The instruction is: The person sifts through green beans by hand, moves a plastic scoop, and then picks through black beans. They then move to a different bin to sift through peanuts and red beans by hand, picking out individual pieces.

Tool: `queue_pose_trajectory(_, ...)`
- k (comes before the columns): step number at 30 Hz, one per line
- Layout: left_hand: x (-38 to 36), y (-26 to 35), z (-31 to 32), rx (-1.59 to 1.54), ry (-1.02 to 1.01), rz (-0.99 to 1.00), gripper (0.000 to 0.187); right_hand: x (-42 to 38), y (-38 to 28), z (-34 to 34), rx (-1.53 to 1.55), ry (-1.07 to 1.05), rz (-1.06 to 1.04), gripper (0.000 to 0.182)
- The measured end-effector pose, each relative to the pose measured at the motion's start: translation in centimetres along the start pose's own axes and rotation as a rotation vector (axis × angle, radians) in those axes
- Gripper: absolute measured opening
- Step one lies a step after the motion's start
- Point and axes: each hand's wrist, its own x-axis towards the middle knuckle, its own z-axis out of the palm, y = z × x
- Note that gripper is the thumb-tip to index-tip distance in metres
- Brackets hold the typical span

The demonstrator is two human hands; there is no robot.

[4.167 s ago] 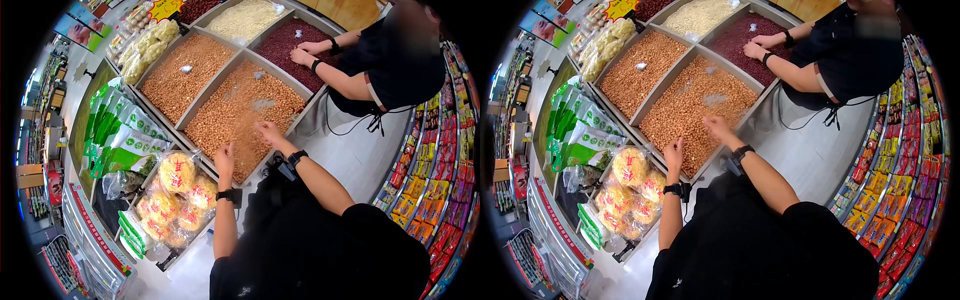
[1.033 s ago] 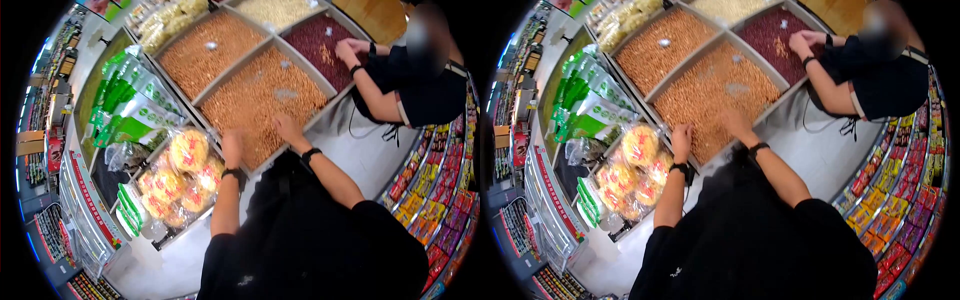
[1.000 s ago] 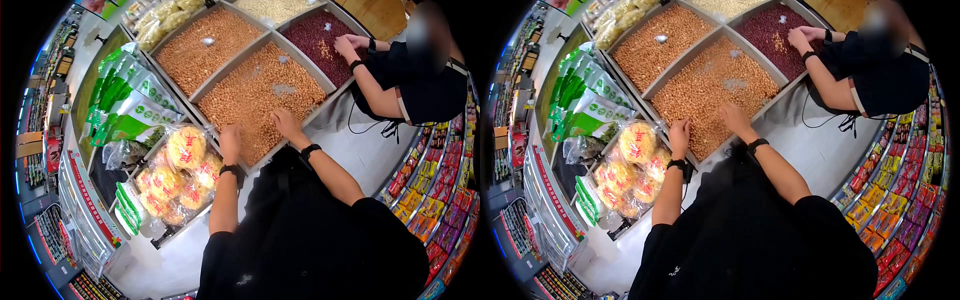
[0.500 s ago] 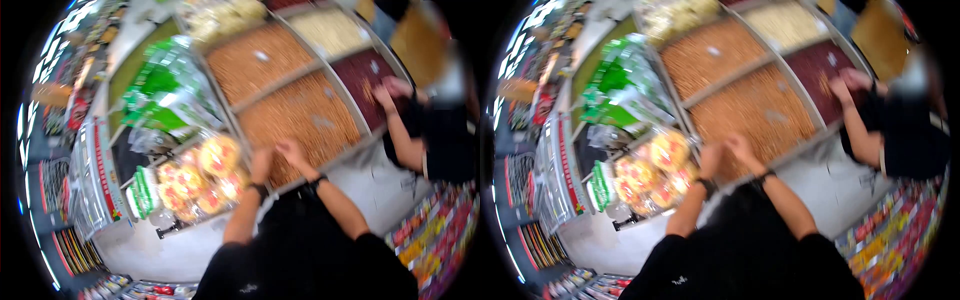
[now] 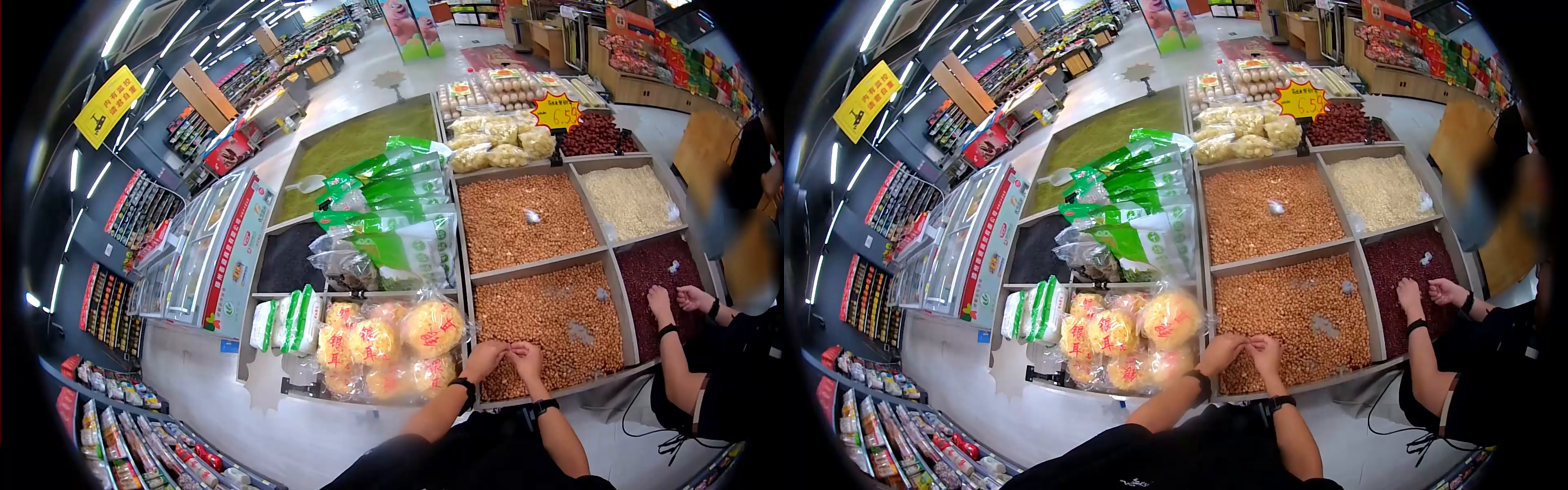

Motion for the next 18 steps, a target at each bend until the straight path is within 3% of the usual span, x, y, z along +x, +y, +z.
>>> queue_pose_trajectory(4,-0.3,0.5,-0.3,-0.033,-0.052,-0.012,0.016,0.0,2.1,-0.2,0.078,0.017,0.029,0.007)
queue_pose_trajectory(6,0.1,-0.1,0.2,-0.085,0.062,0.079,0.013,1.5,6.1,0.5,0.087,0.004,0.001,0.007)
queue_pose_trajectory(7,-0.1,-0.3,0.7,-0.09,0.073,0.008,0.015,1.4,7.9,-0.8,0.093,-0.01,-0.031,0.008)
queue_pose_trajectory(12,0.4,1.3,0.0,0.003,0.039,-0.121,0.022,-4.8,-3.4,-5.2,-0.235,0.209,-0.112,0.013)
queue_pose_trajectory(15,0.4,1.5,-0.4,0.064,0.048,-0.126,0.019,-5.0,-0.7,-7.9,-0.276,0.242,-0.173,0.011)
queue_pose_trajectory(17,0.3,1.2,0.1,0.102,0.033,-0.105,0.018,-6.5,-4.0,-9.7,-0.34,0.262,-0.174,0.009)
queue_pose_trajectory(18,0.2,0.6,0.6,0.128,0.018,-0.085,0.018,-6.7,-4.8,-10.4,-0.151,0.269,-0.176,0.009)
